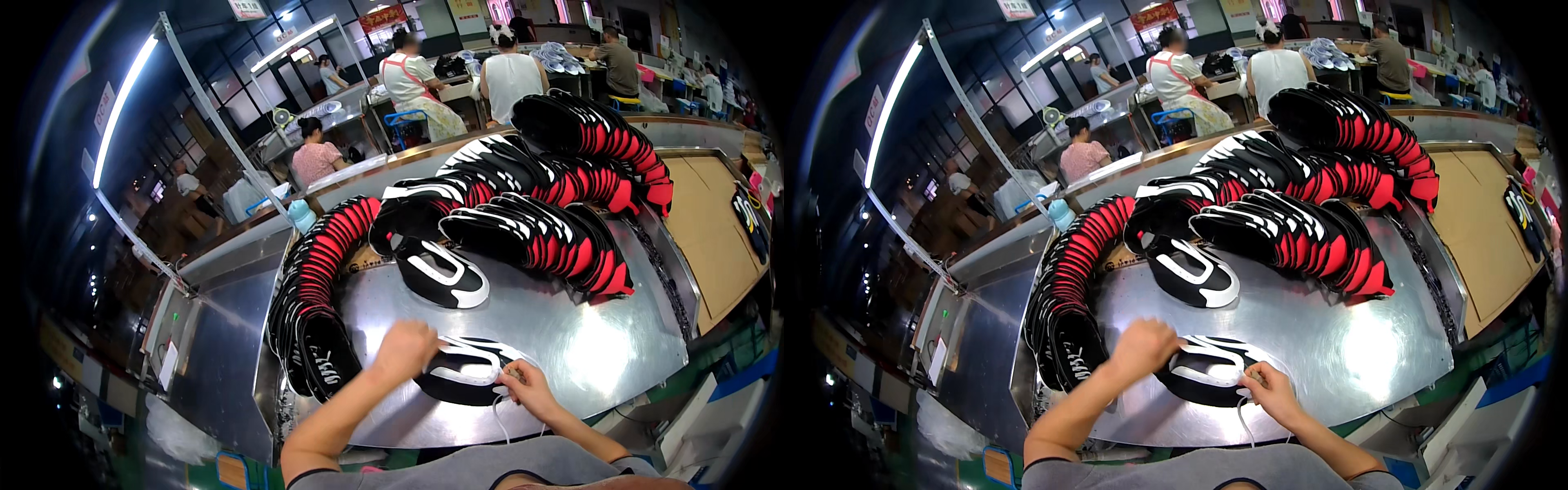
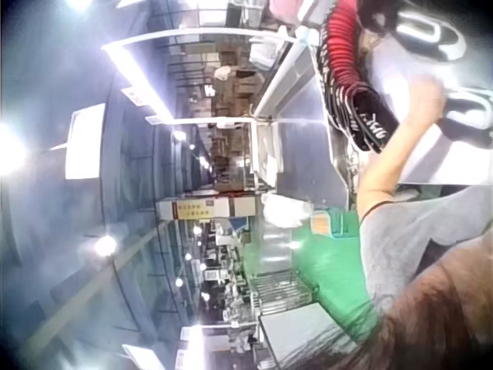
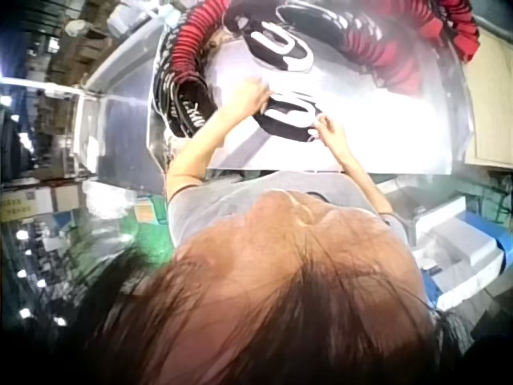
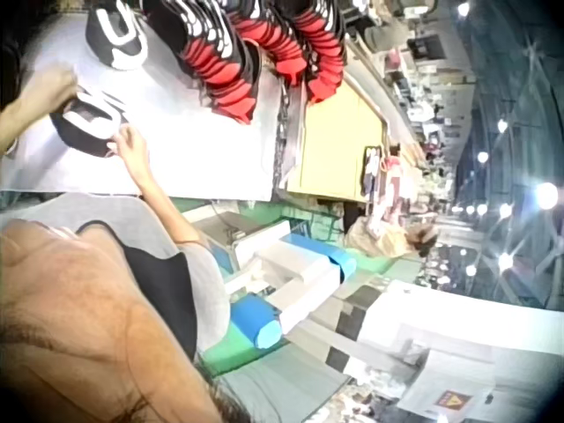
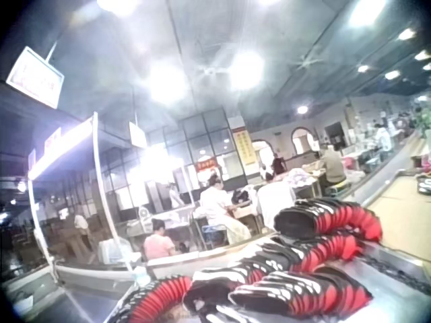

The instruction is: The person laces shoe uppers using a tool, places a stack of shoe uppers into a basket, unpacks bundles of laces from a plastic bag onto the table, and threads laces through shoe uppers.

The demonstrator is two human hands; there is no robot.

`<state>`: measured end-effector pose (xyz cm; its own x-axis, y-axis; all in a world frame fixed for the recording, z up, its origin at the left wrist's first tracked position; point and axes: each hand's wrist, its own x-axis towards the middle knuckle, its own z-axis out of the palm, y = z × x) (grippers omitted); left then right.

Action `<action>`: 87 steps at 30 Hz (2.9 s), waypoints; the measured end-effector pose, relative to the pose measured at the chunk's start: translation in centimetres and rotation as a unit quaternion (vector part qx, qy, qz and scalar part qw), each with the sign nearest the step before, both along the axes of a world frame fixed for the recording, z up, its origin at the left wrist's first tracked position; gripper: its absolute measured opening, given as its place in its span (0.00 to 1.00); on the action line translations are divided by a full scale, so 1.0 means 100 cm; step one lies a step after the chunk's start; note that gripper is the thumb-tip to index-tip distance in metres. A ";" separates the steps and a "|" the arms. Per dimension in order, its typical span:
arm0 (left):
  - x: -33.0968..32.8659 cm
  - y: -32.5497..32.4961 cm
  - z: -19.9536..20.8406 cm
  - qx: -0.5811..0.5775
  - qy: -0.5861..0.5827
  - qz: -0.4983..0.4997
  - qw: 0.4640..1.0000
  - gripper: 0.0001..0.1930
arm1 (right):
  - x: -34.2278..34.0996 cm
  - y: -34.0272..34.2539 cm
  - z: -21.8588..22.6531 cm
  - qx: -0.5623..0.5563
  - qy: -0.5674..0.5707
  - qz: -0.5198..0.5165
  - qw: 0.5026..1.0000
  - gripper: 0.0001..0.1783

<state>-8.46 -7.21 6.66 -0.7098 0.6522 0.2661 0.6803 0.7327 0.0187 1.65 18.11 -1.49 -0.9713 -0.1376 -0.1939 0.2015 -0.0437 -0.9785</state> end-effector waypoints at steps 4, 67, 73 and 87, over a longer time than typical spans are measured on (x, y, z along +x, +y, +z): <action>0.048 0.000 -0.022 0.029 -0.064 0.013 0.997 0.17 | -0.006 -0.002 0.003 -0.081 0.006 -0.018 0.997 0.08; 0.112 0.080 -0.039 0.217 -0.166 0.011 0.962 0.14 | 0.004 -0.008 -0.002 0.250 0.150 -0.032 0.956 0.12; 0.110 0.062 -0.089 0.498 -0.398 0.079 0.766 0.14 | -0.003 0.009 0.038 0.311 0.216 0.096 0.920 0.10; 0.078 0.021 -0.050 0.387 -0.406 0.182 0.808 0.25 | -0.053 0.005 0.002 0.077 0.048 -0.113 0.989 0.22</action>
